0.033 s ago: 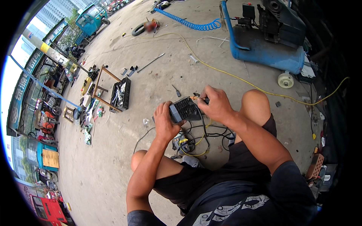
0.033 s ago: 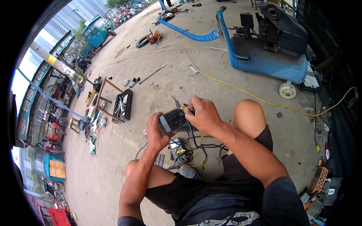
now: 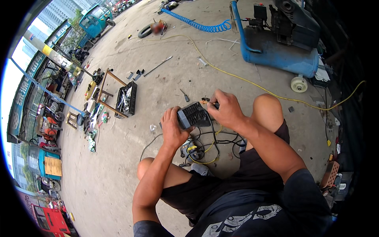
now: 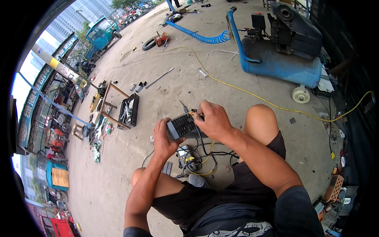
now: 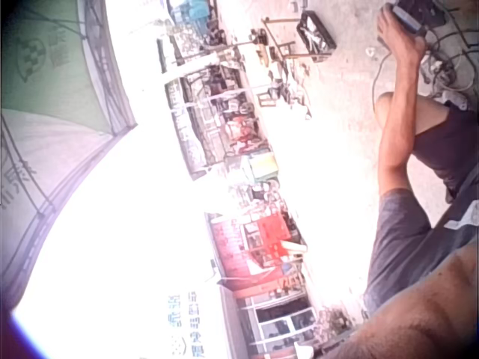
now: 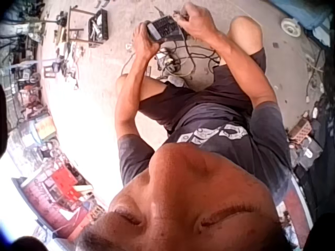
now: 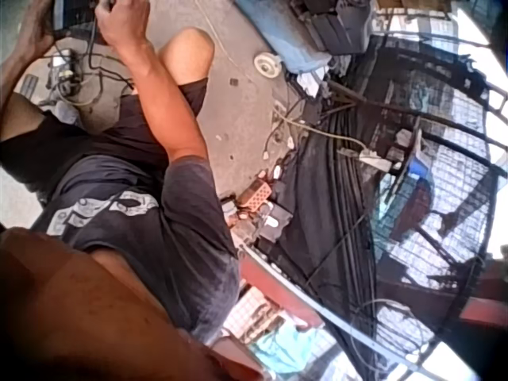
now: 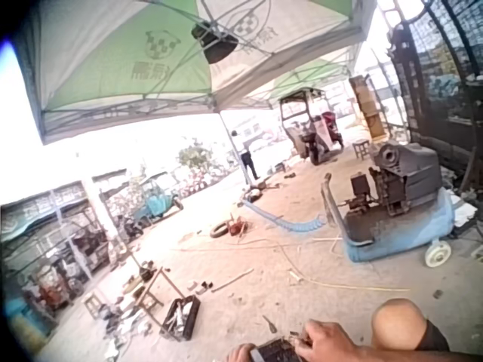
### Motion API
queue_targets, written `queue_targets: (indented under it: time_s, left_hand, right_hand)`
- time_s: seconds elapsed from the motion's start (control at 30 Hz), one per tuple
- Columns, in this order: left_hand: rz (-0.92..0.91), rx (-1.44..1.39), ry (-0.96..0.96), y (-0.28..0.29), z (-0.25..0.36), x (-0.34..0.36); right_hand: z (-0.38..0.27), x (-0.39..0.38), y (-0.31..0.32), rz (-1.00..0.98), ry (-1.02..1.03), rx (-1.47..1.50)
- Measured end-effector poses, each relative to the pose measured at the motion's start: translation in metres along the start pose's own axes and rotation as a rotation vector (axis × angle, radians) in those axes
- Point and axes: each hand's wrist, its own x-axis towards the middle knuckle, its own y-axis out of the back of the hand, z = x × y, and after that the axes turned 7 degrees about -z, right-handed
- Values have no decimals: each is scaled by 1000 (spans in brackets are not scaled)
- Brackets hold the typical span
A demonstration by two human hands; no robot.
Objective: The person sits on the floor and uses a screwdriver to manipulate the internal components of a small black electronic device. They repeatedly insert and turn the screwdriver in various points on the device's surface.
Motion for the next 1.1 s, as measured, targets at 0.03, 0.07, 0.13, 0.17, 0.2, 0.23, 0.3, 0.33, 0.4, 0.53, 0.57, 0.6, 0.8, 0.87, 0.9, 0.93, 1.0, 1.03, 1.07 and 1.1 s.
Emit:
queue_targets:
  time_s: [0.03, 0.07, 0.13, 0.17, 0.2, 0.23, 0.3, 0.33, 0.4, 0.53, 0.57, 0.6, 0.8, 0.87, 0.9, 0.93, 1.0, 1.03, 1.07, 1.1]
  left_hand:
    - [-10, -4, 7, 0, 1, 0]
    - [-6, -9, 9, 0, 1, -1]
    - [0, -19, 14, 0, 1, -1]
    - [2, -12, 11, 1, 1, -2]
    - [3, -6, 7, 1, 1, -2]
    - [5, 1, 4, 1, 1, -2]
    - [16, 0, -7, 1, -1, -2]
    - [21, 0, -13, 0, -1, -2]
    - [18, 0, -15, 0, -3, -3]
    - [-9, 3, -2, 1, 0, -2]
    - [-7, 4, -4, 1, 0, -2]
    - [-6, 5, -7, 1, 1, -2]
    - [-4, 3, -8, 2, 2, -2]
    - [-13, 8, -3, 2, 3, -2]
    - [-25, 9, 3, 2, 3, -2]
    - [-36, 10, 9, 2, 3, -2]
    - [-38, 16, 6, 2, 4, -2]
    - [-39, 19, 4, 2, 4, -2]
    - [-42, 20, 3, 3, 4, -2]
    - [-44, 20, 1, 3, 4, -2]
  right_hand:
    - [3, 0, -1, 22, -14, -17]
    - [7, 1, -2, 42, -26, -33]
    - [12, 3, -1, 65, -50, -53]
    - [12, 5, 0, 66, -63, -57]
    - [11, 7, 1, 67, -76, -62]
    - [11, 6, 2, 58, -75, -7]
    - [8, 4, 4, 41, -73, 107]
    - [5, 5, 6, 13, -72, 126]
    - [-4, 5, 9, -42, -77, 168]
    - [-4, 5, 9, -76, -72, 144]
    - [-6, 5, 10, -89, -65, 140]
    - [-6, 5, 10, -103, -59, 136]
    - [-4, 5, 8, -101, -39, 123]
    - [-5, 6, 8, -104, -34, 124]
    - [-5, 6, 8, -105, -32, 125]
    - [-5, 7, 8, -111, -33, 127]
    - [-5, 7, 9, -122, -38, 128]
    - [-5, 7, 10, -134, -48, 124]
    - [-6, 8, 12, -148, -58, 121]
    - [-7, 9, 13, -161, -67, 118]
